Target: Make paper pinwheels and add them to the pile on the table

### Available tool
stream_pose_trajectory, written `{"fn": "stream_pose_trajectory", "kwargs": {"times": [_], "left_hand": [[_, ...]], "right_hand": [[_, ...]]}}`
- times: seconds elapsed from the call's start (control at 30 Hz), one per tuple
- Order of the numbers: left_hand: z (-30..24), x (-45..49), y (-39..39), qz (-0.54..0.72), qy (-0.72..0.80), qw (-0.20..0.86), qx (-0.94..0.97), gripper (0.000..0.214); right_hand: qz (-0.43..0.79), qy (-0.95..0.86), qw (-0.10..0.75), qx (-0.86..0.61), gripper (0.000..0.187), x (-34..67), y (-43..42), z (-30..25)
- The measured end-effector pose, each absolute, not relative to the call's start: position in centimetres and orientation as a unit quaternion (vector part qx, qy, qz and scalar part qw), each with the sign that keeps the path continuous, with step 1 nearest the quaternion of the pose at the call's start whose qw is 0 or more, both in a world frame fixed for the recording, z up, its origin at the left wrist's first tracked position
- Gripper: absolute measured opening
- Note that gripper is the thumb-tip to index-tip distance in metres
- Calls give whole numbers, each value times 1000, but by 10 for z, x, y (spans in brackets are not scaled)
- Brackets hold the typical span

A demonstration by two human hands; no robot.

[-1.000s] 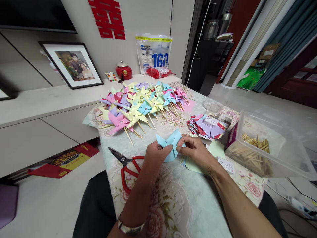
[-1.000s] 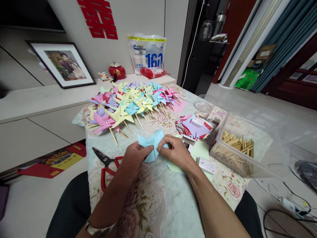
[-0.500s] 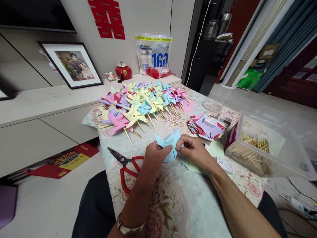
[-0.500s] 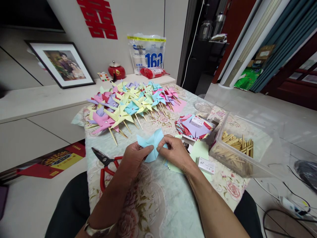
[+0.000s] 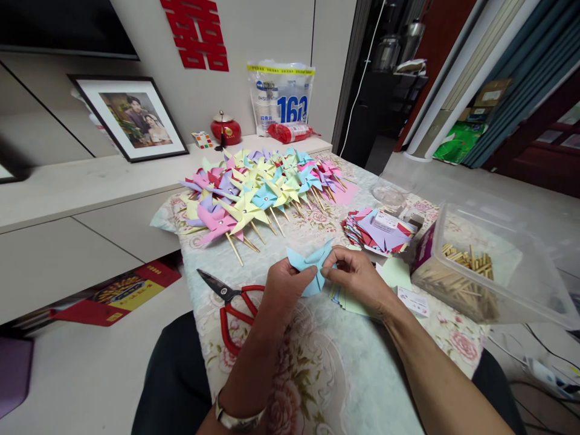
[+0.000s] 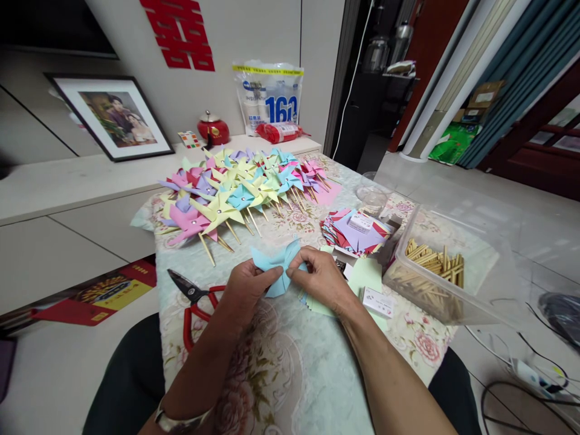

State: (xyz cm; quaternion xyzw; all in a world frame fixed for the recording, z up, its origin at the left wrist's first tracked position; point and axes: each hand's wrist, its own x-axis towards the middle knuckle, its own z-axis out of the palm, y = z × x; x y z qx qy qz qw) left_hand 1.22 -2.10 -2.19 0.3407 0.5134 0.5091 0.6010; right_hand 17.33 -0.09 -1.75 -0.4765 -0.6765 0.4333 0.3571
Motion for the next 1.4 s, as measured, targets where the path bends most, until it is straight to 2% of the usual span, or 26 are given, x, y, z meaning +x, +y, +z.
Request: {"fn": "stream_pose_trajectory", "kwargs": {"times": [0.3, 1.4], "left_hand": [[-46, 5, -17, 507, 503, 597, 366, 24], [-34, 8, -19, 483, 447, 669, 345, 24]], "right_hand": [[438, -674, 375, -462, 8, 173, 1, -16], [466, -660, 326, -490, 13, 176, -1, -17]]}}
